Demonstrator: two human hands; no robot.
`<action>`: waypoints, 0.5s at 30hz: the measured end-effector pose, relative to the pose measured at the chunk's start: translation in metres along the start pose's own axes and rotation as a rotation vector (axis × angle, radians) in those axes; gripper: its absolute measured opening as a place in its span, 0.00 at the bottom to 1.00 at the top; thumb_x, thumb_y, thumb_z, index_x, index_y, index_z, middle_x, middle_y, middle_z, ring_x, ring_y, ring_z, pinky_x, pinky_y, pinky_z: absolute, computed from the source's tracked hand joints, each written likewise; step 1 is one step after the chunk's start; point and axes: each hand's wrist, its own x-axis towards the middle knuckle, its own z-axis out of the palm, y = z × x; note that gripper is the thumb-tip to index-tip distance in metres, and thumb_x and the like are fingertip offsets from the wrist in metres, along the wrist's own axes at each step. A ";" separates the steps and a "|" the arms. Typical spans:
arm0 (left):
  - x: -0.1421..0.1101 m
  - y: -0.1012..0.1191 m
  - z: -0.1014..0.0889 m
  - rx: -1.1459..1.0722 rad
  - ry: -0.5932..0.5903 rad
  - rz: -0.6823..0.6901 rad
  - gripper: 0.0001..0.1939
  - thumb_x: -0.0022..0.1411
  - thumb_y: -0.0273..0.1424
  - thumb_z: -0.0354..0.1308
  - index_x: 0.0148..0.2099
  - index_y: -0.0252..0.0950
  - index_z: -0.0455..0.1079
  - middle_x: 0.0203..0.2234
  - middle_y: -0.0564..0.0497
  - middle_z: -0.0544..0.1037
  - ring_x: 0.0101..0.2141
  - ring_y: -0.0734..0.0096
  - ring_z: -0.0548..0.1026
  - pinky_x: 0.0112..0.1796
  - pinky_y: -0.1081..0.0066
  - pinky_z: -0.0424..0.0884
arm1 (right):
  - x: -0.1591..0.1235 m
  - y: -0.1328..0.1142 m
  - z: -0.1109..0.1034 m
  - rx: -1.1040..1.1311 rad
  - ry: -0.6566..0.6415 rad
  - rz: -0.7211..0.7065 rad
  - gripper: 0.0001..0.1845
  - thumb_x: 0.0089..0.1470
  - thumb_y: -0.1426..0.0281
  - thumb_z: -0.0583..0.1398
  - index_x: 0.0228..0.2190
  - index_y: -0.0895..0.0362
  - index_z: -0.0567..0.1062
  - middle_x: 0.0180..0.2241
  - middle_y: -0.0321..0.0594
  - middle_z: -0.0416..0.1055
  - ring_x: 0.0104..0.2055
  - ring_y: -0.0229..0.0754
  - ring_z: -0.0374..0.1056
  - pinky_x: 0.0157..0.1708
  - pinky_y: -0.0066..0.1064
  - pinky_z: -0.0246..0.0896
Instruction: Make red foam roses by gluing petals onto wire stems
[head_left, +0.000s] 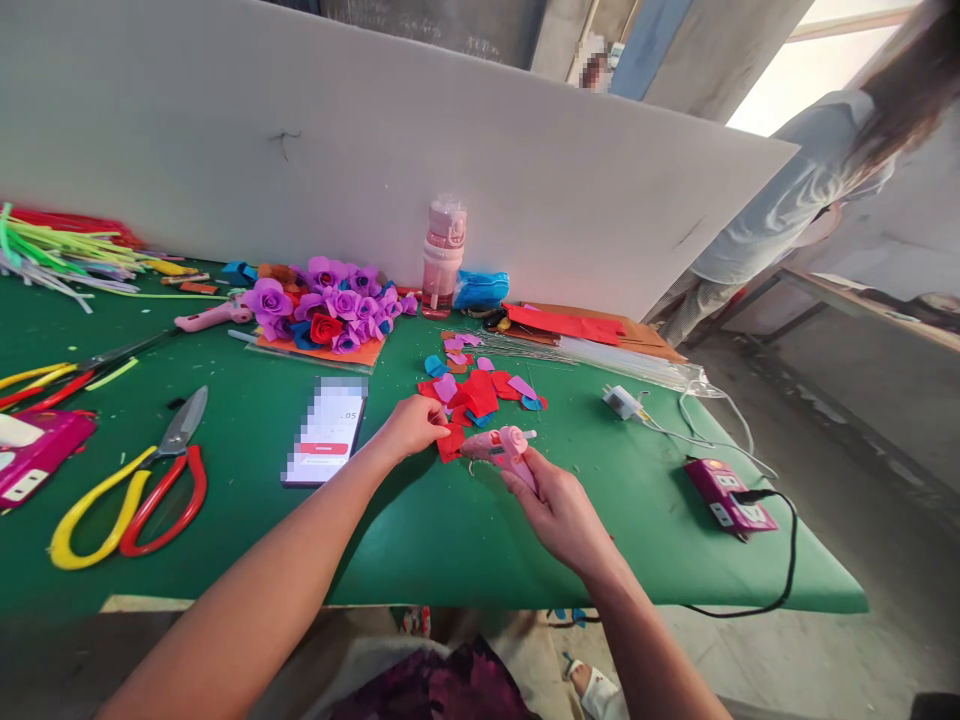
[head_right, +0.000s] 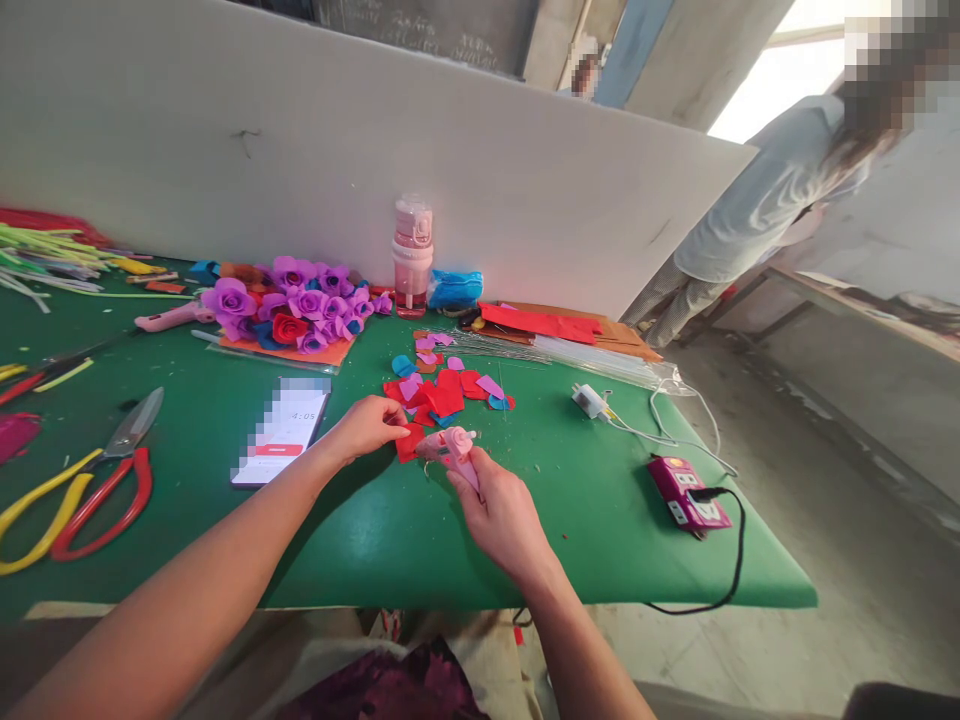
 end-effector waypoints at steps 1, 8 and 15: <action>0.000 0.000 0.000 0.001 0.000 0.003 0.02 0.44 0.27 0.57 0.23 0.33 0.70 0.18 0.54 0.72 0.24 0.72 0.69 0.27 0.73 0.59 | 0.000 0.000 0.000 0.001 -0.006 0.003 0.14 0.58 0.62 0.49 0.36 0.57 0.69 0.26 0.39 0.71 0.24 0.39 0.61 0.23 0.26 0.49; 0.001 -0.002 0.001 0.005 -0.004 0.020 0.03 0.44 0.27 0.57 0.23 0.33 0.70 0.18 0.54 0.72 0.24 0.72 0.68 0.26 0.74 0.58 | -0.001 -0.001 -0.002 -0.001 -0.011 0.014 0.14 0.58 0.62 0.49 0.36 0.57 0.69 0.26 0.38 0.70 0.24 0.39 0.61 0.24 0.26 0.48; 0.000 0.000 0.001 -0.006 -0.008 0.002 0.02 0.44 0.27 0.57 0.23 0.34 0.70 0.19 0.54 0.72 0.25 0.72 0.69 0.26 0.74 0.59 | 0.000 0.000 -0.005 -0.011 0.009 0.034 0.13 0.58 0.62 0.49 0.32 0.56 0.68 0.23 0.37 0.68 0.22 0.38 0.58 0.22 0.26 0.46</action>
